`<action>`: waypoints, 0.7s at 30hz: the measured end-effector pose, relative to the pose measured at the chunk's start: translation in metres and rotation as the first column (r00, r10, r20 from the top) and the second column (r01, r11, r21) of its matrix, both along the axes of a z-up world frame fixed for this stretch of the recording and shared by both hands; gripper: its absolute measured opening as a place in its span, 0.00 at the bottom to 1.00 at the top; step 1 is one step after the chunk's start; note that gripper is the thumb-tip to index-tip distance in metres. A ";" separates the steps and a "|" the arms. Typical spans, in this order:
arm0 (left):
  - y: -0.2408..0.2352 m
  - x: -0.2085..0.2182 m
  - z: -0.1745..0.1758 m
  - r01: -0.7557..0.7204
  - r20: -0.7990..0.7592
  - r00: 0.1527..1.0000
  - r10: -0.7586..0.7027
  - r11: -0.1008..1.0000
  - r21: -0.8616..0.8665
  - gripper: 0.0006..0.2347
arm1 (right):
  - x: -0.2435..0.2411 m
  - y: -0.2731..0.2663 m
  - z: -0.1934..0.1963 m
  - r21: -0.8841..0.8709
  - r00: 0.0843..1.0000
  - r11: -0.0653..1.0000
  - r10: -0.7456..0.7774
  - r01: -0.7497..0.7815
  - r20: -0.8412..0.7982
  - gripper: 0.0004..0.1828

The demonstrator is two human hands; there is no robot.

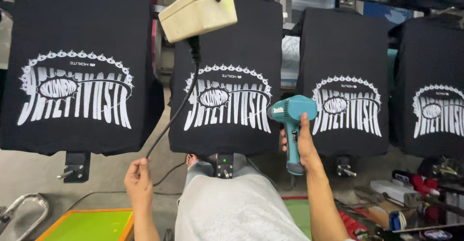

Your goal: The person uses a handheld heat gun to apply heat to white printed designs on black t-shirts mounted on vertical stands. They move the heat gun across the graphic on each shirt in sequence, holding the cord with the other hand.

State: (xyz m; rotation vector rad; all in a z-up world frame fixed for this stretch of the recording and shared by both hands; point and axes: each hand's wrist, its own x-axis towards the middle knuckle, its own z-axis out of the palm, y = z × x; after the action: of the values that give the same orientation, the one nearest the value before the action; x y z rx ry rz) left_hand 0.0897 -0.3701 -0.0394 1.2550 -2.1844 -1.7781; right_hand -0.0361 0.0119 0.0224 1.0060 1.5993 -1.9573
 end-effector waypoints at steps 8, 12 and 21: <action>-0.013 0.007 -0.022 -0.060 -0.148 0.987 0.058 0.998 -0.007 0.08 | -0.011 -0.030 -0.008 -0.060 0.988 0.986 0.155 -0.153 0.028 0.42; -0.031 -0.003 -0.019 -0.004 -0.051 0.999 0.006 0.999 0.036 0.09 | -0.014 -0.072 -0.007 -0.116 0.979 0.974 0.199 -0.193 0.045 0.41; -0.070 -0.017 -0.011 0.244 0.020 0.970 -0.243 0.969 -0.037 0.18 | -0.011 -0.152 -0.020 -0.216 0.942 0.921 0.335 -0.323 0.019 0.40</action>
State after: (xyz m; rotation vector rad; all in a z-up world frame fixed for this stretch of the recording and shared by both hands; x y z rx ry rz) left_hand 0.0730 -0.4397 -0.0505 1.0329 -2.4620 -1.8007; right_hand -0.0475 -0.1405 0.0026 0.6528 1.3905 -1.8025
